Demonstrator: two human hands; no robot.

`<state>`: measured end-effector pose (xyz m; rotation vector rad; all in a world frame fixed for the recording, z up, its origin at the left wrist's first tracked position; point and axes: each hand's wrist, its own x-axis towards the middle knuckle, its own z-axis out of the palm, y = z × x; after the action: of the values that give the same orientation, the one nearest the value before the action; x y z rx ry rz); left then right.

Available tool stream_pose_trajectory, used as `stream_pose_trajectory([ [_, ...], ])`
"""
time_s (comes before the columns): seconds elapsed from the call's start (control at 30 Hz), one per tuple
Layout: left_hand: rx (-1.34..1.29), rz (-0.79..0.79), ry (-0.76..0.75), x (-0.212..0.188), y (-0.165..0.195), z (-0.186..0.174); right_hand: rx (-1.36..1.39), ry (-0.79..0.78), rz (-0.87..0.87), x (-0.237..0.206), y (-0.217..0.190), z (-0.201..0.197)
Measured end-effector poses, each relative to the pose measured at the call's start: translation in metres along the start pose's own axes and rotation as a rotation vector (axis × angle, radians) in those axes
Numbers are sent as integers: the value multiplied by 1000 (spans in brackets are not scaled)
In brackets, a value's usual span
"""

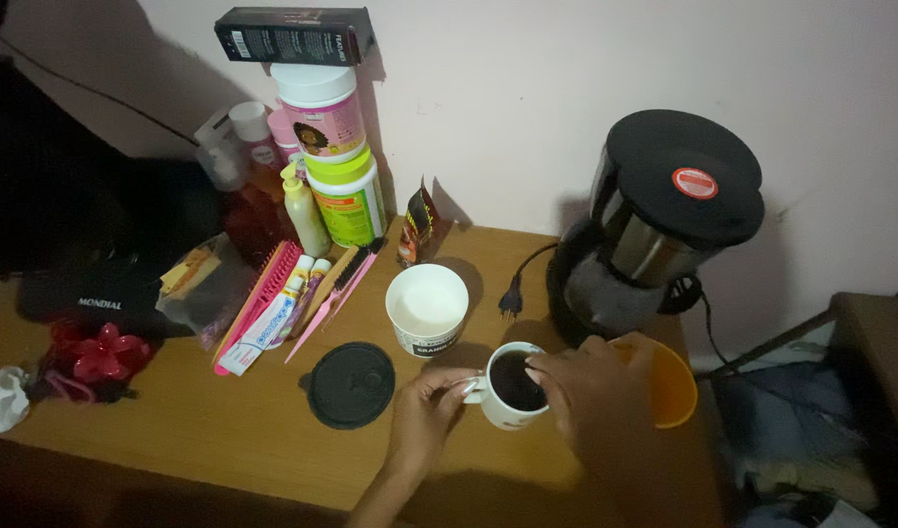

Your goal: The person stirs a mug of dark coffee with a spoon, lifts the carafe from the filter coffee machine and pours brewed coffee, then stirs the mug again and adds the contents of a coffee sachet before closing a small container with its lid.

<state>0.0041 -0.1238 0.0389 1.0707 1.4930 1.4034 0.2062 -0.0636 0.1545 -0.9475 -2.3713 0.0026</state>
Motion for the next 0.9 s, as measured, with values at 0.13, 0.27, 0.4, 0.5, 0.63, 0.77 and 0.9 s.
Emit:
stream_pose_trajectory([
  [0.13, 17, -169, -3, 1, -1, 1, 115, -93, 114, 2, -2, 4],
  [0.27, -47, 17, -3, 1, 1, 0, -54, -109, 103, 4, -8, 8],
  [0.4, 6, -64, 4, -1, 7, -1, -55, 88, 29, 5, -13, 6],
  [0.5, 44, -93, 0, -1, 9, -1, -143, 42, 51, 6, -13, 1],
  [0.63, -23, -50, 9, 0, 5, 0, -95, 57, -20, 3, -7, -7],
  [0.77, -3, -59, 6, 1, -4, -1, -20, 35, -3, -2, -5, -6],
  [0.9, 8, -35, -2, 3, -8, -3, 72, -18, 61, -6, -4, -3],
])
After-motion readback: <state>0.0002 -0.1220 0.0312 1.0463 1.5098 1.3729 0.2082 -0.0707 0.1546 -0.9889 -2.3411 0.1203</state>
